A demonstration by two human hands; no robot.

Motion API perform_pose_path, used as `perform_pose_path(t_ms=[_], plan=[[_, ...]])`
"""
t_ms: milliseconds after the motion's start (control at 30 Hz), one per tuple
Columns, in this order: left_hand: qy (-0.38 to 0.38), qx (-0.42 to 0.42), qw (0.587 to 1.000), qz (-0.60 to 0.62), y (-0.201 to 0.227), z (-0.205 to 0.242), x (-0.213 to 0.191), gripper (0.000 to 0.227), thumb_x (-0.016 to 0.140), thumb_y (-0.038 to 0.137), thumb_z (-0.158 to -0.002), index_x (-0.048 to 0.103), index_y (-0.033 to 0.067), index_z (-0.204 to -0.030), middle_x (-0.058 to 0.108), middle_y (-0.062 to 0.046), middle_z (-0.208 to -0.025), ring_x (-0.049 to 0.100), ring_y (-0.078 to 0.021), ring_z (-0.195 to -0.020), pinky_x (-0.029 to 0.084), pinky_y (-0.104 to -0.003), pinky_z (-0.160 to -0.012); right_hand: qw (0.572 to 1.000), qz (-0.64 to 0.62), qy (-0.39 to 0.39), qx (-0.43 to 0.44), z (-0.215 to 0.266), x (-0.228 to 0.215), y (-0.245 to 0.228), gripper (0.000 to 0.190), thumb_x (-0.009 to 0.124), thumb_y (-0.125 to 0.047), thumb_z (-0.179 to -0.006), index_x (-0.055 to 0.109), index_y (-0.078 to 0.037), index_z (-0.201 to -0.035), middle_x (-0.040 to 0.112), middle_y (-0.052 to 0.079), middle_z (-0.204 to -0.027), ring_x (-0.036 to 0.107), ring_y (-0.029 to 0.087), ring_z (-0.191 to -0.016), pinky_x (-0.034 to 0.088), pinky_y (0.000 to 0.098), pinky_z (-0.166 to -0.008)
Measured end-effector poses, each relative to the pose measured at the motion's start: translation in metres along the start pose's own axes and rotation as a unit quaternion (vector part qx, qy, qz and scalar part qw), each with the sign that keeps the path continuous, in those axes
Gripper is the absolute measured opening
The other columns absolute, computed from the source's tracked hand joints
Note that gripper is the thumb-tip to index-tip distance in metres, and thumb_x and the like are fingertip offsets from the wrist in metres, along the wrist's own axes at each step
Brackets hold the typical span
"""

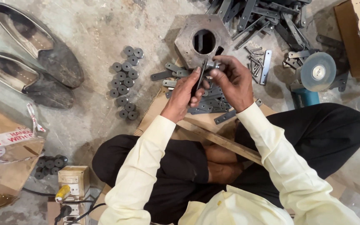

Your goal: The person is assembling metal components using a hammer and then finishing them with an angle grinder.

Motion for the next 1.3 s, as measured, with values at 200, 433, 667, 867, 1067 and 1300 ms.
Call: perform_pose_path(t_ms=[200,433,667,867,1067,1300], plan=[[-0.014,-0.01,1.0,0.009,-0.007,-0.006,0.0,0.054,0.054,0.056,-0.102,0.065,0.0045,-0.089,0.046,0.006,-0.064,0.035,-0.003,-0.048,0.029,-0.021,-0.042,0.952,0.207,0.014,0.225,0.001,-0.017,0.021,0.043,0.046,-0.025,-0.116,0.076,0.006,-0.114,0.073,0.014,-0.088,0.066,0.017,-0.075,0.054,0.0315,-0.069],[-0.026,-0.016,0.999,0.025,-0.016,-0.016,-0.004,0.054,0.052,0.056,-0.102,0.065,0.0038,-0.091,0.046,0.006,-0.064,0.035,-0.0033,-0.047,0.028,-0.021,-0.042,0.99,0.128,-0.031,-0.043,-0.01,0.001,-0.021,0.027,0.066,-0.008,-0.105,0.054,0.008,-0.124,0.065,0.01,-0.1,0.062,0.014,-0.092,0.052,0.0296,-0.081],[-0.008,-0.063,0.996,0.066,-0.033,-0.052,-0.036,0.055,0.048,0.057,-0.102,0.069,0.0054,-0.098,0.055,0.002,-0.068,0.049,-0.0071,-0.053,0.039,-0.024,-0.047,0.954,0.301,-0.002,-0.003,-0.033,0.006,0.006,0.033,0.079,-0.016,-0.097,0.067,0.002,-0.122,0.074,0.014,-0.102,0.075,0.017,-0.085,0.061,0.0319,-0.076],[0.087,0.009,0.99,-0.111,-0.034,-0.065,-0.065,0.048,0.054,0.048,-0.101,0.07,0.0035,-0.091,0.064,-0.002,-0.068,0.058,-0.0118,-0.054,0.048,-0.028,-0.048,0.92,0.382,-0.025,-0.09,-0.044,0.005,0.038,0.036,0.086,-0.019,-0.093,0.072,0.003,-0.117,0.072,0.02,-0.104,0.075,0.028,-0.084,0.061,0.0361,-0.075],[0.162,0.159,0.899,-0.373,-0.003,-0.055,-0.065,0.039,0.061,0.037,-0.099,0.071,0.0022,-0.084,0.069,-0.009,-0.065,0.067,-0.0191,-0.058,0.051,-0.035,-0.058,0.908,0.415,-0.037,0.036,-0.012,-0.012,0.03,0.028,0.084,-0.024,-0.096,0.075,-0.004,-0.113,0.076,0.016,-0.095,0.076,0.027,-0.08,0.059,0.0345,-0.075],[0.182,0.203,0.857,-0.438,0.008,-0.047,-0.059,0.037,0.064,0.032,-0.098,0.071,0.0,-0.082,0.069,-0.015,-0.066,0.07,-0.0296,-0.063,0.053,-0.041,-0.065,0.843,0.494,-0.187,-0.097,0.032,0.036,0.067,0.026,0.071,-0.015,-0.093,0.073,-0.01,-0.118,0.073,0.012,-0.113,0.069,0.033,-0.101,0.057,0.0418,-0.083]])
Point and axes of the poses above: each hand's wrist, its own z-axis away from the middle knuckle, its own x-axis out of the palm, y = z × x, the point moved 4 cm from there along -z, towards the middle knuckle
